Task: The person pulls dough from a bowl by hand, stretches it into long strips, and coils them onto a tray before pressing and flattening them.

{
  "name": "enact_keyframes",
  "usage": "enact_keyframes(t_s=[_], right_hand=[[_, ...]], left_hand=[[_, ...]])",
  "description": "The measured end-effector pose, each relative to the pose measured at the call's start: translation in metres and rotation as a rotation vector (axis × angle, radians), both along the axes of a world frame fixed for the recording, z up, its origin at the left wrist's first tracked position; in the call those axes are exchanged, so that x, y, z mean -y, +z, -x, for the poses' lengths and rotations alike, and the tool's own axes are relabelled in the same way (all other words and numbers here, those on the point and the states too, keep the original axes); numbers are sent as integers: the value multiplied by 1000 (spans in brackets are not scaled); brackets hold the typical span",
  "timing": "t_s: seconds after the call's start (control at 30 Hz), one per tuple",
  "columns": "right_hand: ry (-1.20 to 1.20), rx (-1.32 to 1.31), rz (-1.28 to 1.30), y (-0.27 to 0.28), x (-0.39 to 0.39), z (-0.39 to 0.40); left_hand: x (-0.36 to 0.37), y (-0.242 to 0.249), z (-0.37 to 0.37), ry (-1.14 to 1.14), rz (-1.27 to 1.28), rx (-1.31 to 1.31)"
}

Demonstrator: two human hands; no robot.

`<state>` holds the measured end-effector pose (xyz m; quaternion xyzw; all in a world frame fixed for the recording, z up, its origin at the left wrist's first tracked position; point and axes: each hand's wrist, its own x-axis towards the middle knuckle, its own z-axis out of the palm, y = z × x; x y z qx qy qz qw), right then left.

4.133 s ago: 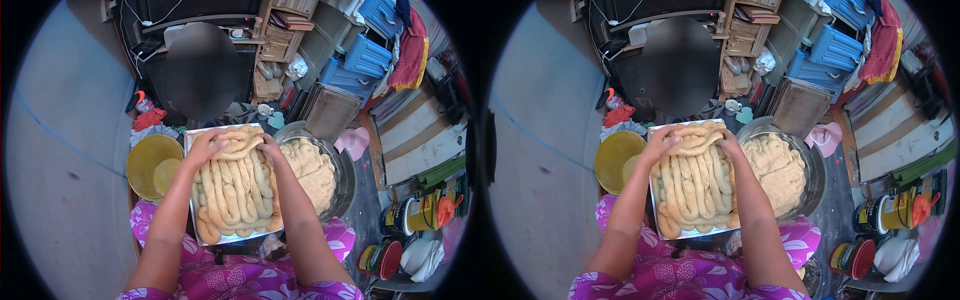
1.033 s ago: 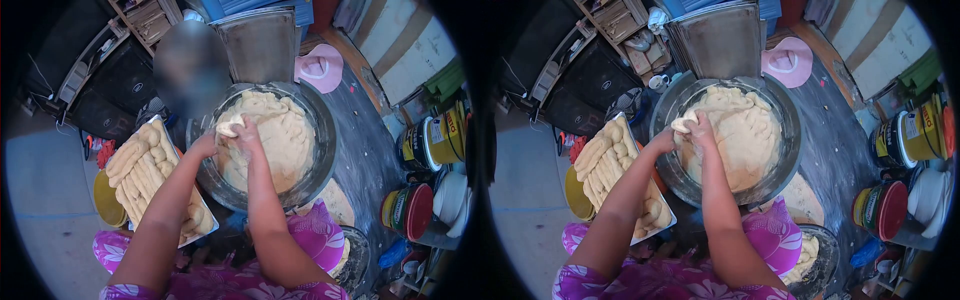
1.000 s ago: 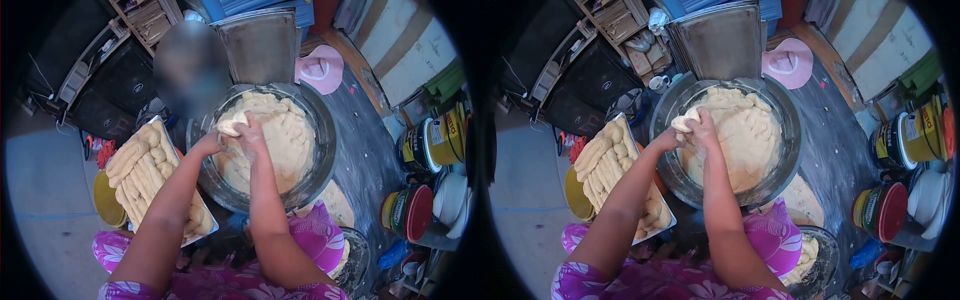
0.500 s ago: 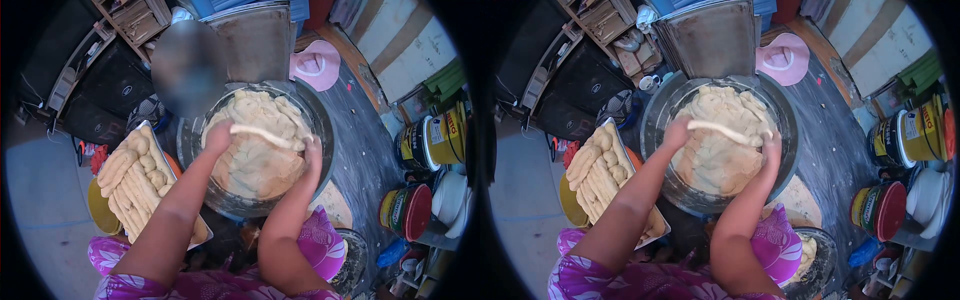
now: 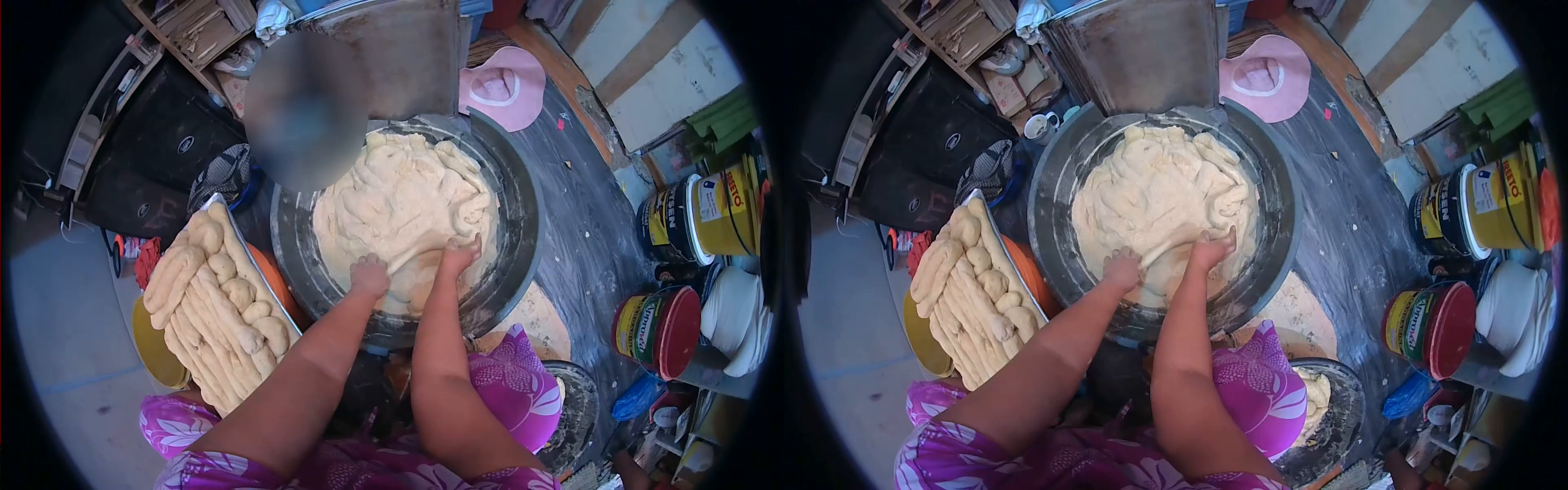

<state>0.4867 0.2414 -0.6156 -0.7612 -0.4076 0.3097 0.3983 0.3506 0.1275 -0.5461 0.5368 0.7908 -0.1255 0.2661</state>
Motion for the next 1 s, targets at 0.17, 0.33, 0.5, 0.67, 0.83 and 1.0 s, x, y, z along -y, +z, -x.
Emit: enact_keyframes(t_s=[0.17,0.33,0.5,0.67,0.83,1.0], right_hand=[[157,250,80,-6,-8,-9],[297,342,483,46,-26,-5],[602,293,203,8,-12,25],[872,-334,231,64,10,74],[370,300,77,34,2,49],[507,-339,199,5,13,54]], left_hand=[[9,-39,-14,41,2,130],[-10,-48,4,629,-275,552],[-34,37,33,957,-374,964],[-41,25,59,897,-209,860],[-29,18,73,555,-226,564],[-27,9,68,729,-316,687]])
